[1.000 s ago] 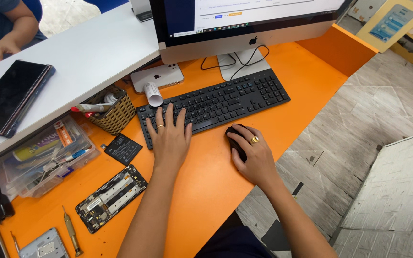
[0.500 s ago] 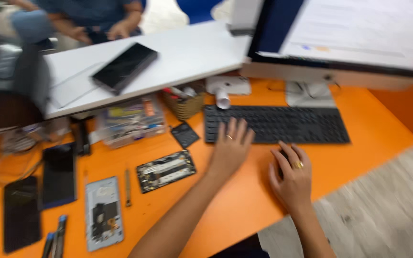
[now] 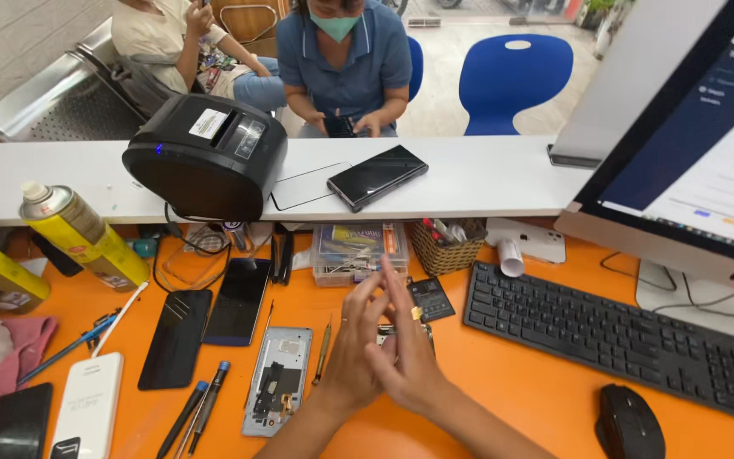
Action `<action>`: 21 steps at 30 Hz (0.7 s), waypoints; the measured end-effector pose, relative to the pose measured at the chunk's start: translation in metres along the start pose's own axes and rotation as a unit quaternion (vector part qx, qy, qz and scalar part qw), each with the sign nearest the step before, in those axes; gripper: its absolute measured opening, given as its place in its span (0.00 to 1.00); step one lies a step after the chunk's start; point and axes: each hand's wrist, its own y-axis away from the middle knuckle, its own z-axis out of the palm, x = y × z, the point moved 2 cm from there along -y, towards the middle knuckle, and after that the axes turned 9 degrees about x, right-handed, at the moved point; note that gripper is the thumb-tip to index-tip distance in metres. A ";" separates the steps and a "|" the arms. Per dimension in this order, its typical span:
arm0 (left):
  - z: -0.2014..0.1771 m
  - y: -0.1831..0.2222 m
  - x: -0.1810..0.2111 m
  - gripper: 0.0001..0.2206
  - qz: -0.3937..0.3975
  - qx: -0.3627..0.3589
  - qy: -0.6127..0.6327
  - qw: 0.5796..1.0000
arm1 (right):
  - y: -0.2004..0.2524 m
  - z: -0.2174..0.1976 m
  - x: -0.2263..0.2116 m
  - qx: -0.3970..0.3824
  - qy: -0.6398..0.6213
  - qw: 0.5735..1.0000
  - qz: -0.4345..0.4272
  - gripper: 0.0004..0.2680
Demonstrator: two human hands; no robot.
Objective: The person works on a disassembled smartphone motherboard on an orange desk, using tools to adjust internal components. They then pick up a separate smartphone, interact with its touchscreen, and place it down. The person also uses a computer keyboard and mouse before returning to the motherboard.
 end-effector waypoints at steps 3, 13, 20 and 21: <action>0.003 0.001 0.007 0.24 -0.011 -0.018 0.066 0.998 | 0.006 0.008 0.004 0.010 -0.078 0.997 0.028 0.31; 0.010 -0.006 0.023 0.35 -0.047 -0.070 0.243 0.966 | 0.038 -0.006 0.049 -0.007 0.000 0.995 0.097 0.36; 0.033 0.001 0.035 0.34 -0.077 -0.001 0.310 0.948 | 0.057 0.000 0.051 -0.013 -0.014 0.992 0.126 0.35; 0.040 0.000 0.043 0.35 -0.096 0.069 0.340 0.933 | 0.059 0.001 0.050 -0.013 -0.016 0.991 0.131 0.35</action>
